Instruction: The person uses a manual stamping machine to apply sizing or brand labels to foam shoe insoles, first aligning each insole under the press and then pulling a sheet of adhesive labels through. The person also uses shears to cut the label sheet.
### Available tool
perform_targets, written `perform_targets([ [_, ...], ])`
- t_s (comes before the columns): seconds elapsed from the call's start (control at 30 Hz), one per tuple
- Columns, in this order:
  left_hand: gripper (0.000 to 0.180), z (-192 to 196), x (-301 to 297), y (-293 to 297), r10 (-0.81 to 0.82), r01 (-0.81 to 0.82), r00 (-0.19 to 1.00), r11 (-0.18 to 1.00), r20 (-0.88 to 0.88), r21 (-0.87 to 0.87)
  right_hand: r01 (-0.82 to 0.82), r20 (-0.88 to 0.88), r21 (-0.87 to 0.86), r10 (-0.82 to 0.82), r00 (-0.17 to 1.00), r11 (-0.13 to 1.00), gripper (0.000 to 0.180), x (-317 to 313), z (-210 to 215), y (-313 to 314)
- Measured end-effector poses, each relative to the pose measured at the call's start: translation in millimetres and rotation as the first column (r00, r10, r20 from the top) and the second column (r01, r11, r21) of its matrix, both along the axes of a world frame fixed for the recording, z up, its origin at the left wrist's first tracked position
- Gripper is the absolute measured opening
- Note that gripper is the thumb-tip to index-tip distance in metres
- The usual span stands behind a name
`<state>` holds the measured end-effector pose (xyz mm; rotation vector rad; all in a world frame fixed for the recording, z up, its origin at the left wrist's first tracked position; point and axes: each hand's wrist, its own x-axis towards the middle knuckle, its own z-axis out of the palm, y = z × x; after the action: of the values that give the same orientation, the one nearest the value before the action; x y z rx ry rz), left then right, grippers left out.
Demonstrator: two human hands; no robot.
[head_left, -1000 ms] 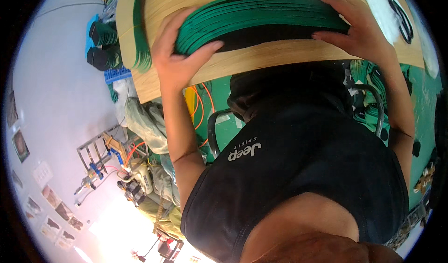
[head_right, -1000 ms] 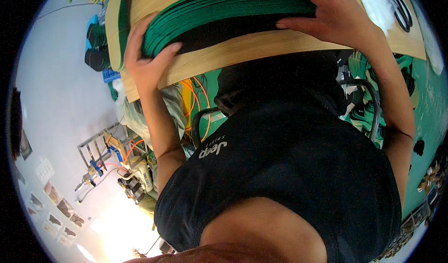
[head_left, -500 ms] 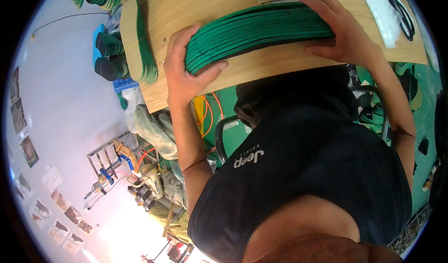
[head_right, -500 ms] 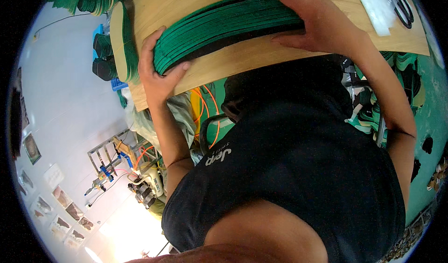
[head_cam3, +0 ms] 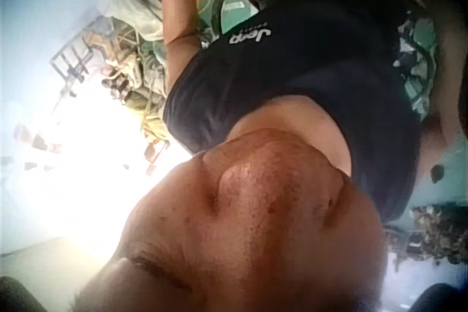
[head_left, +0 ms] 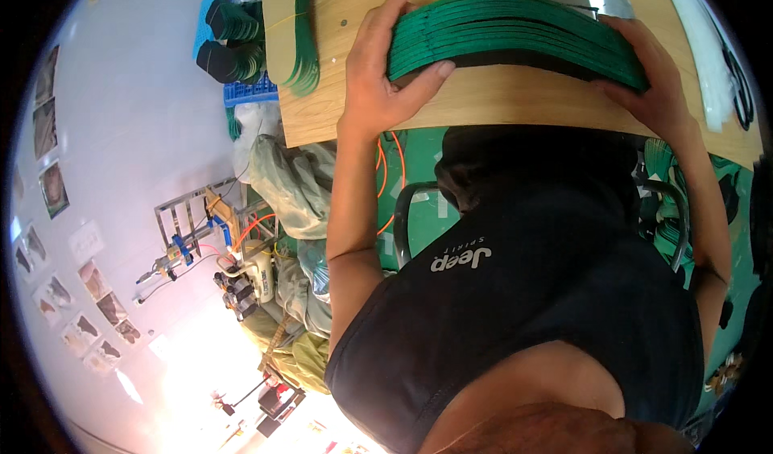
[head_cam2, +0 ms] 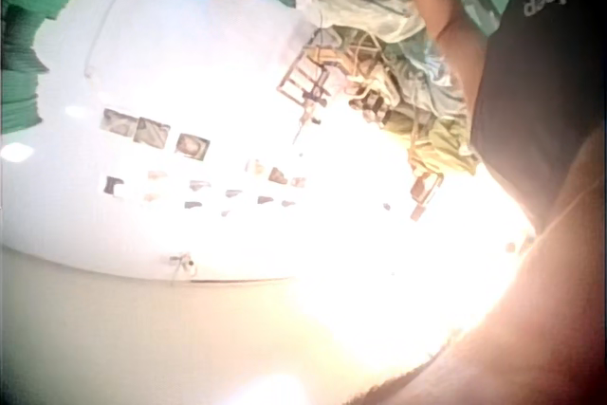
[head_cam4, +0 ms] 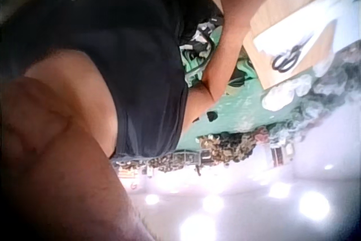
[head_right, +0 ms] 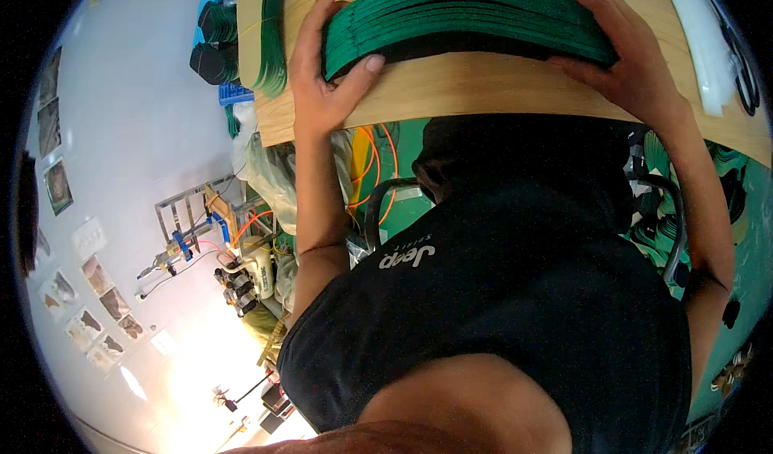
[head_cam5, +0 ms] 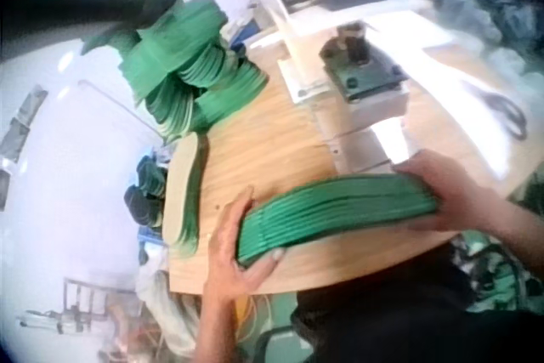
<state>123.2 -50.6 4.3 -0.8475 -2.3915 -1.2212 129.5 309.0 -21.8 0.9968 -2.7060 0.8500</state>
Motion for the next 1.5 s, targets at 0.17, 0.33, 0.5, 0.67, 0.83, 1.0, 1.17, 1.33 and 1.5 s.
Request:
perform_targets([
  [0.17,0.062,-16,-3,-7,0.033,-0.027,0.995,0.997,-0.096,0.066,-0.129,0.002,-0.085,0.13,0.991,0.988,0.073,-5,9,-1],
  [0.33,0.05,-2,-15,1,0.135,-0.142,0.987,0.986,0.087,0.082,0.031,0.156,-0.266,0.011,0.988,0.964,0.068,-9,5,7],
  [0.5,0.037,3,-35,17,0.122,-0.171,0.94,0.977,0.32,0.13,0.379,0.506,-0.438,-0.124,0.853,0.815,0.036,-20,36,1],
  [0.67,0.062,-22,-54,14,0.043,-0.111,0.91,0.984,0.413,0.141,0.399,0.578,-0.529,-0.027,0.816,0.749,0.061,-11,32,17],
  [0.83,0.093,-22,-53,5,-0.264,0.197,0.882,0.959,0.391,0.203,0.058,0.265,-0.134,-0.021,0.964,0.989,0.082,-21,29,34],
  [1.0,0.101,-19,-49,8,-0.278,0.153,0.829,0.948,0.486,0.28,0.141,0.401,-0.156,-0.067,0.914,0.978,0.079,-20,31,26],
  [1.17,0.094,-22,-59,-3,-0.291,0.259,0.868,0.957,0.402,0.134,0.053,0.243,-0.099,-0.027,0.97,0.994,0.077,-23,31,30],
  [1.33,0.087,-22,-59,-8,-0.22,0.216,0.915,0.975,0.338,0.05,0.066,0.206,-0.13,-0.039,0.978,0.989,0.075,-24,1,30],
  [1.5,0.086,-21,-62,-10,-0.217,0.225,0.92,0.974,0.326,0.014,0.049,0.251,-0.186,-0.001,0.968,0.981,0.076,-23,7,28],
])
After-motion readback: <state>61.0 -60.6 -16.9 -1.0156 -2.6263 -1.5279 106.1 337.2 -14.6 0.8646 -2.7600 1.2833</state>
